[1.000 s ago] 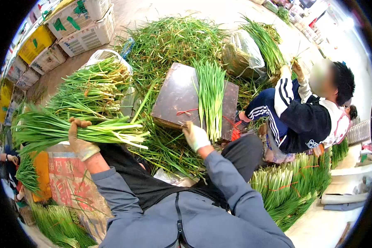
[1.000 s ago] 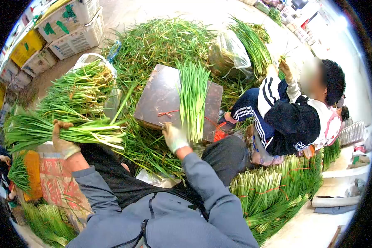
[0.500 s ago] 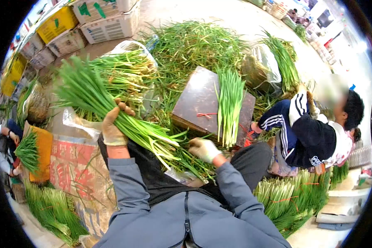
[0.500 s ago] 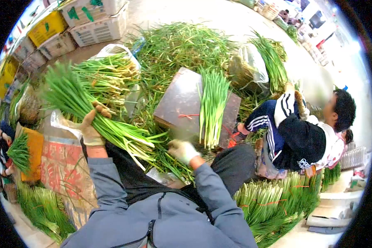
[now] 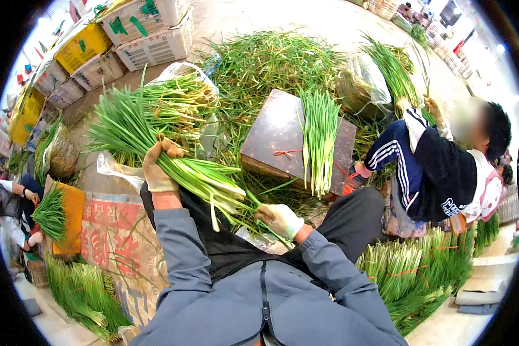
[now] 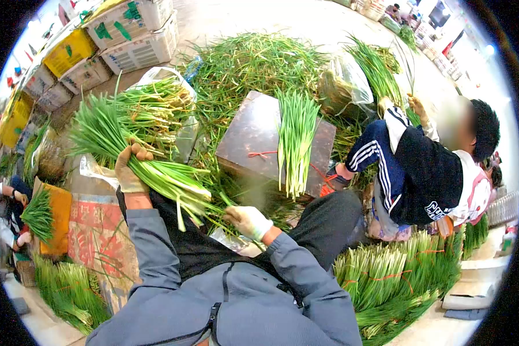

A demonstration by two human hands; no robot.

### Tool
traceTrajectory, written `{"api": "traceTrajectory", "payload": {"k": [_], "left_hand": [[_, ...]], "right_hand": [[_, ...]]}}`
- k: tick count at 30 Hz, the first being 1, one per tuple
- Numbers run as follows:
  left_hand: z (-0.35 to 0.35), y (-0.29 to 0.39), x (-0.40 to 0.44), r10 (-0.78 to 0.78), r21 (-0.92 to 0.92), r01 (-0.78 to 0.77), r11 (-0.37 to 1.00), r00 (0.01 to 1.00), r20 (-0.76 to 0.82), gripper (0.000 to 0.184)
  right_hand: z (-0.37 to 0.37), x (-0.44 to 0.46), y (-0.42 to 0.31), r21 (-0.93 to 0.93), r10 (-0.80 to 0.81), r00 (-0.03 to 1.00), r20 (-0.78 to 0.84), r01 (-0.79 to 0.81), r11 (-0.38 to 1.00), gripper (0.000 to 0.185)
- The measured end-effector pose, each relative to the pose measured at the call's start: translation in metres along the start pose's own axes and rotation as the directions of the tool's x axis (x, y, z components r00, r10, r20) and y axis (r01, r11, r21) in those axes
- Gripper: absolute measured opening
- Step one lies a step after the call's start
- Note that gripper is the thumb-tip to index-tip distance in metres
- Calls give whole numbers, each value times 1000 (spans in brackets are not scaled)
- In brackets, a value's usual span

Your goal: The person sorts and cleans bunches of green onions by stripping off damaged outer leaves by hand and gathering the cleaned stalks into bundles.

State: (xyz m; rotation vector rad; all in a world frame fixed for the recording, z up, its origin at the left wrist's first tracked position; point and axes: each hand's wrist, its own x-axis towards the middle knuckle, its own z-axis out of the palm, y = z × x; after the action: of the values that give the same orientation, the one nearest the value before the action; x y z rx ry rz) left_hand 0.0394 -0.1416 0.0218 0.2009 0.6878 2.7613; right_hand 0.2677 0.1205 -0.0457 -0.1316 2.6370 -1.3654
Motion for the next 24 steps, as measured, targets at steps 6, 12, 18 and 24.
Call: {"api": "traceTrajectory", "payload": {"k": [6,12,18,24], "left_hand": [[-19,-1,3,16,192,27,981,975,-222,22],[-10,-3,9,227,166,-184,969,928,-297,17],[-21,27,8,293,113,-273,956,916,-273,17],[-19,18,5,256,113,-234,966,929,-268,22]], "right_hand": [[23,-16,79,-291,208,952,225,-138,947,31],[38,-23,128,-613,579,721,381,-272,742,34],[17,-10,82,-514,388,915,112,-281,811,47],[-9,43,-57,101,74,911,-405,-35,994,75]]}}
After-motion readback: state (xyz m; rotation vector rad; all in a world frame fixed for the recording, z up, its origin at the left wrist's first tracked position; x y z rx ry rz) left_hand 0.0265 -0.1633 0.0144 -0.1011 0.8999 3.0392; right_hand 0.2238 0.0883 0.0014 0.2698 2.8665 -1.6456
